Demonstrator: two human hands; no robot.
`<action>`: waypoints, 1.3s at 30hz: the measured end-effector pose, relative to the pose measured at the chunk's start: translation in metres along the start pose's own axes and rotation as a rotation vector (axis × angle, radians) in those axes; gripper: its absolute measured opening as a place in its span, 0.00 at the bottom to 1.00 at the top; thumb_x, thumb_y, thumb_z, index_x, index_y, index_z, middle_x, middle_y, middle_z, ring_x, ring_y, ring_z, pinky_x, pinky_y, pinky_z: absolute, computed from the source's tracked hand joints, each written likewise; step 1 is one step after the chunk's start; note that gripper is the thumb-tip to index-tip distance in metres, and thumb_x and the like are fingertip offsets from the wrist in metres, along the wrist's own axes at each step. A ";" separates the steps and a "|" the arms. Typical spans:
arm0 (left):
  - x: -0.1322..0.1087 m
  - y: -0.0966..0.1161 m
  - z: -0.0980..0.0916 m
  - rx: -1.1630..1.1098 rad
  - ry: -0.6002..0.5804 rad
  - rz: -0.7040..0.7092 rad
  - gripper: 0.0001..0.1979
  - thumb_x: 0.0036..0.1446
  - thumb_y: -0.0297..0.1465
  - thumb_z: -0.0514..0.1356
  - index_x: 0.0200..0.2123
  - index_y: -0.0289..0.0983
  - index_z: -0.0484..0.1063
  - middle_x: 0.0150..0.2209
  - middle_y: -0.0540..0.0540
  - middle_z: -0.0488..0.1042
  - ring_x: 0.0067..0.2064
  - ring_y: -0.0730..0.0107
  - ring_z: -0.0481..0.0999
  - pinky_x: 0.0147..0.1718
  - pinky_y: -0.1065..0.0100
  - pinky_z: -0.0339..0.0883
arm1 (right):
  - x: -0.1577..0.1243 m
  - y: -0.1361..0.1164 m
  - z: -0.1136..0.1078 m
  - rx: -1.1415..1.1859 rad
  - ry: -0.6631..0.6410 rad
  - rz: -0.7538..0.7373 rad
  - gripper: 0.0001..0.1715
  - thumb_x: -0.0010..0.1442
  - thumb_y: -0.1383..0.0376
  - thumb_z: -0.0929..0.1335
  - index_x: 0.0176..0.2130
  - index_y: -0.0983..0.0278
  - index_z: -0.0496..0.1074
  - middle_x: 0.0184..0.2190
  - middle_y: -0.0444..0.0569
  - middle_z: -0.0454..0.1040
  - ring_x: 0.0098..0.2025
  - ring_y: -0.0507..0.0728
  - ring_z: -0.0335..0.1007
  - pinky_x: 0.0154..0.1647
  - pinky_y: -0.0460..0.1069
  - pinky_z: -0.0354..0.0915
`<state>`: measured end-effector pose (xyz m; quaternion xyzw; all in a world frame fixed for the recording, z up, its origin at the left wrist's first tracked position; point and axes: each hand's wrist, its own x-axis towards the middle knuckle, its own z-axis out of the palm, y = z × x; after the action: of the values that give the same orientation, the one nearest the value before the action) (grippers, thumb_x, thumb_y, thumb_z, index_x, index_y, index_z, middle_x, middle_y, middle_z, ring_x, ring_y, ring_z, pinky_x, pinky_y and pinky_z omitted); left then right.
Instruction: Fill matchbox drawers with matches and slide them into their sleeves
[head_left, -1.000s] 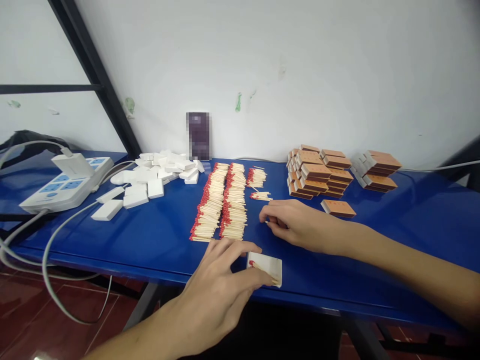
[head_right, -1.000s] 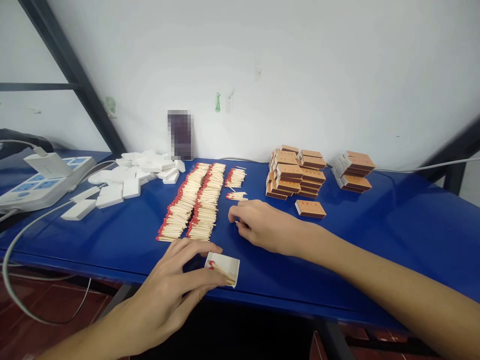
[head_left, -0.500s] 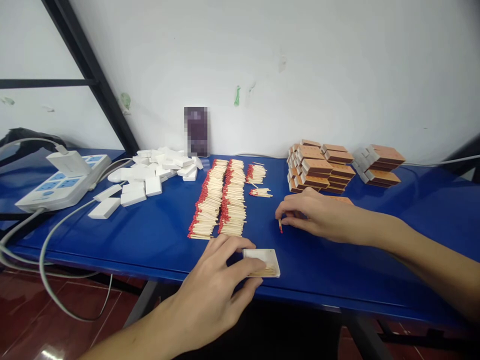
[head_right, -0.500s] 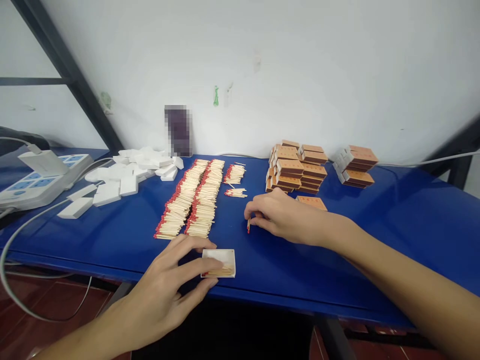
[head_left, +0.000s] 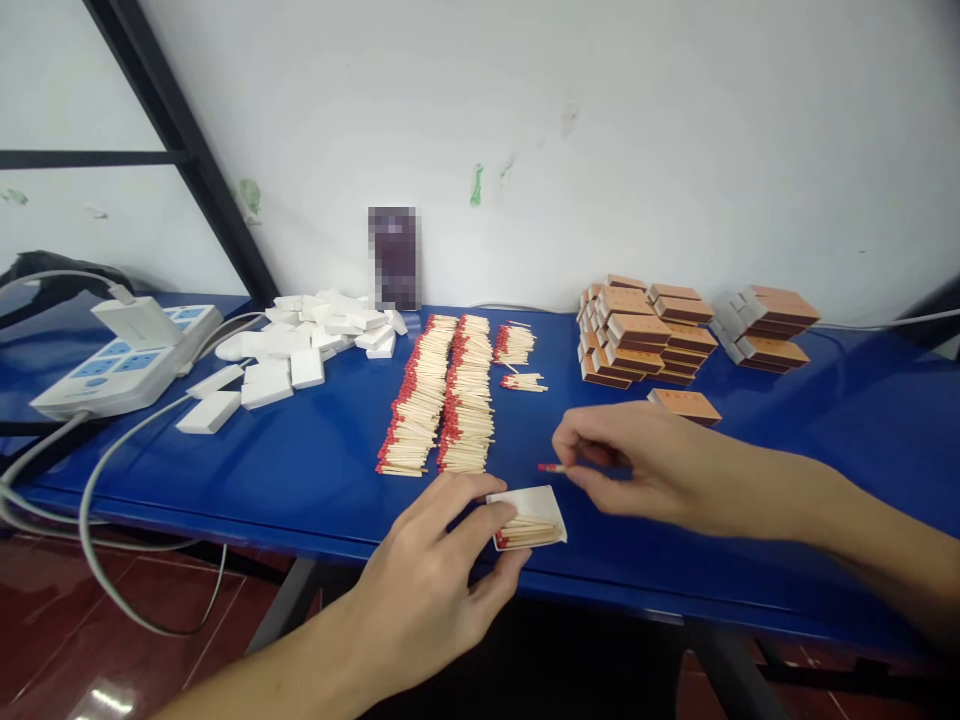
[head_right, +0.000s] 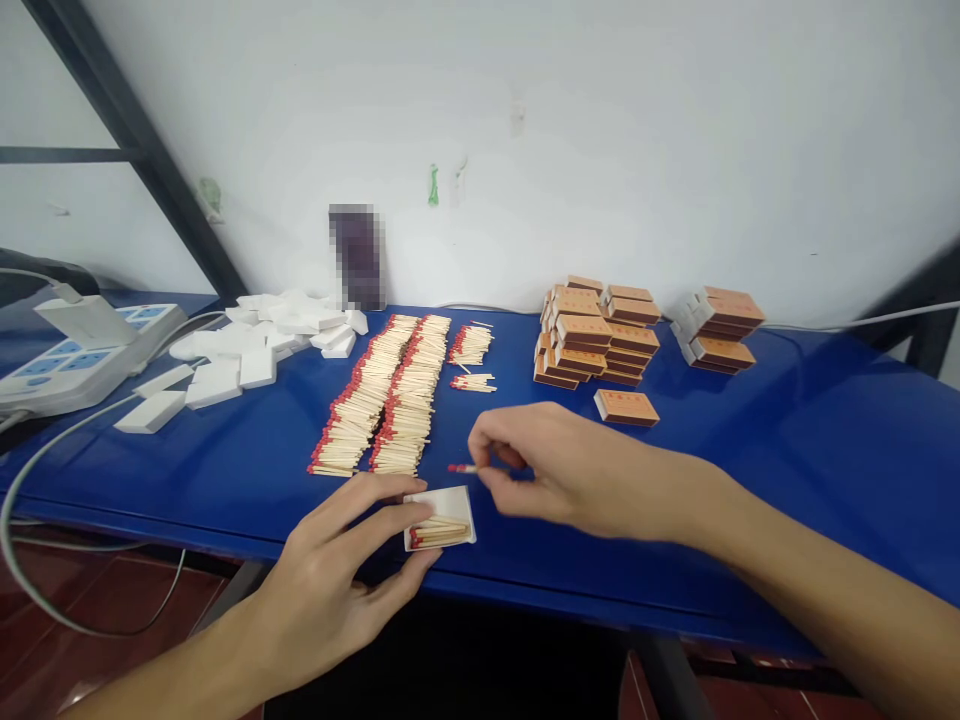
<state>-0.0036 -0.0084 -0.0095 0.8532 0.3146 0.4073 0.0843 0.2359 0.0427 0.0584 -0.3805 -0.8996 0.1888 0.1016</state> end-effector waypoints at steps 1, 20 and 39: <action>0.000 0.000 0.001 -0.005 0.013 0.002 0.10 0.61 0.22 0.62 0.46 0.35 0.71 0.46 0.42 0.73 0.47 0.65 0.75 0.48 0.64 0.73 | -0.001 -0.008 0.002 0.023 -0.012 -0.035 0.05 0.62 0.65 0.65 0.32 0.60 0.66 0.23 0.39 0.65 0.23 0.49 0.58 0.25 0.46 0.54; 0.000 -0.001 0.005 -0.023 0.077 0.013 0.08 0.59 0.22 0.63 0.42 0.34 0.73 0.44 0.43 0.73 0.44 0.66 0.75 0.44 0.65 0.73 | -0.001 -0.025 0.017 -0.006 -0.080 -0.178 0.08 0.66 0.67 0.65 0.34 0.61 0.71 0.26 0.40 0.72 0.27 0.49 0.65 0.29 0.46 0.55; -0.003 -0.002 0.004 0.019 0.030 0.048 0.10 0.61 0.22 0.62 0.45 0.35 0.70 0.45 0.41 0.73 0.45 0.62 0.74 0.46 0.59 0.74 | 0.027 0.037 0.005 -0.346 0.325 -0.003 0.06 0.62 0.65 0.66 0.38 0.64 0.72 0.23 0.43 0.69 0.25 0.53 0.65 0.27 0.47 0.59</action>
<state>-0.0031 -0.0082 -0.0145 0.8550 0.2991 0.4192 0.0616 0.2388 0.0845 0.0394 -0.4162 -0.8910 -0.0321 0.1785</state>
